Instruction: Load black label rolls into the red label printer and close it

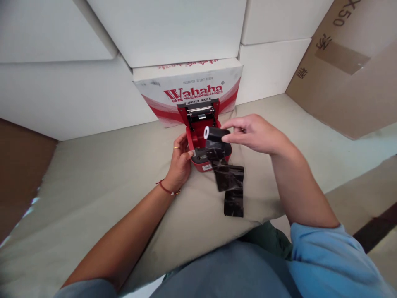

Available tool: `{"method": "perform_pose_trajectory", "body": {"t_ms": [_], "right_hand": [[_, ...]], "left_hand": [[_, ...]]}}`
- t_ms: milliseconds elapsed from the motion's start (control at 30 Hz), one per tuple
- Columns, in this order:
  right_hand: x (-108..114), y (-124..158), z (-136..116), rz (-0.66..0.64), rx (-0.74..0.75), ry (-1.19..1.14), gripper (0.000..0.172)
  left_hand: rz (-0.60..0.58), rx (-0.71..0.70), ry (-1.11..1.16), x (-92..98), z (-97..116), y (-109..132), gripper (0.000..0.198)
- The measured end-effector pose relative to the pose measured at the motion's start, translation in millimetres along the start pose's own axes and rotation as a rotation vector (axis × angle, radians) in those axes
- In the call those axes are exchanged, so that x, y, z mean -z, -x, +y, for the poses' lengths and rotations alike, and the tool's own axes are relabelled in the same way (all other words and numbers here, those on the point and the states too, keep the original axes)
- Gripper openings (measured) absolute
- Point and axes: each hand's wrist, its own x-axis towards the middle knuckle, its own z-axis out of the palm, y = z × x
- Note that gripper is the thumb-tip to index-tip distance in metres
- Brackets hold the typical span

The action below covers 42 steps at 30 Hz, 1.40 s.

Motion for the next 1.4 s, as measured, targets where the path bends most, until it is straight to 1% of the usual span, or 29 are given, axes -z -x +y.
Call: {"method": "perform_pose_trajectory", "body": {"t_ms": [100,200,300,367,433,567,633,700,767,833,867,933,1000,1067,1133,1200,1233,1300,1333,1400], "right_hand": [[-30,-40,3,0.026,0.029,0.086,0.039],[-46,-63,11,0.053,0.045,0.233,0.034],[-54,-73,17,0.087,0.037,0.359,0.030],[-57,-77,19,0.097,0.013,0.402,0.030],[-61,-81,19,0.110,0.013,0.422,0.033],[-66,-88,18,0.181,0.030,0.467,0.040],[-67,-83,17,0.172,0.012,0.443,0.042],[-67,-69,14,0.195,0.047,0.376,0.038],[-68,-47,12,0.287,0.151,0.294,0.031],[-71,-21,12,0.374,0.287,0.241,0.029],[-73,-8,13,0.380,0.352,0.230,0.028],[-78,14,18,0.339,0.459,0.239,0.026],[-83,29,25,0.293,0.514,0.264,0.025],[-87,37,31,0.281,0.530,0.275,0.026],[-89,41,34,0.290,0.514,0.292,0.027],[-88,44,35,0.295,0.486,0.312,0.027],[-88,44,35,0.297,0.473,0.318,0.027],[-88,45,35,0.301,0.465,0.316,0.027],[-88,46,36,0.304,0.468,0.310,0.027],[-87,48,38,0.307,0.471,0.295,0.027]], "left_hand": [[-0.005,-0.003,-0.024,1.1,-1,0,0.075],[-0.001,0.010,-0.043,1.0,-1,1,0.075],[-0.010,0.006,-0.035,0.0,-1,1,0.074],[-0.008,0.006,-0.018,-0.7,-1,1,0.076],[-0.002,0.010,-0.001,-1.1,0,1,0.079],[-0.013,0.005,-0.020,-0.7,0,1,0.078],[-0.016,0.003,-0.029,-0.4,0,1,0.078],[-0.015,0.003,-0.026,-0.2,0,1,0.079],[-0.015,0.002,-0.026,-0.2,0,1,0.078],[-0.011,-0.002,-0.031,-0.5,-1,0,0.077],[-0.006,-0.004,-0.033,-0.7,-2,0,0.076],[0.005,-0.012,-0.042,-1.5,-3,0,0.075],[0.022,-0.026,-0.073,-2.8,-2,2,0.071],[0.067,-0.054,-0.146,-4.6,4,6,0.064],[0.129,-0.114,-0.274,-6.7,14,11,0.057],[0.155,-0.244,-0.456,-9.3,28,18,0.051],[0.141,-0.330,-0.548,-10.8,34,20,0.049],[0.065,-0.471,-0.698,-13.8,44,25,0.045],[0.022,-0.517,-0.751,-15.3,47,26,0.042],[-0.069,-0.565,-0.823,-17.6,48,29,0.037]]}}
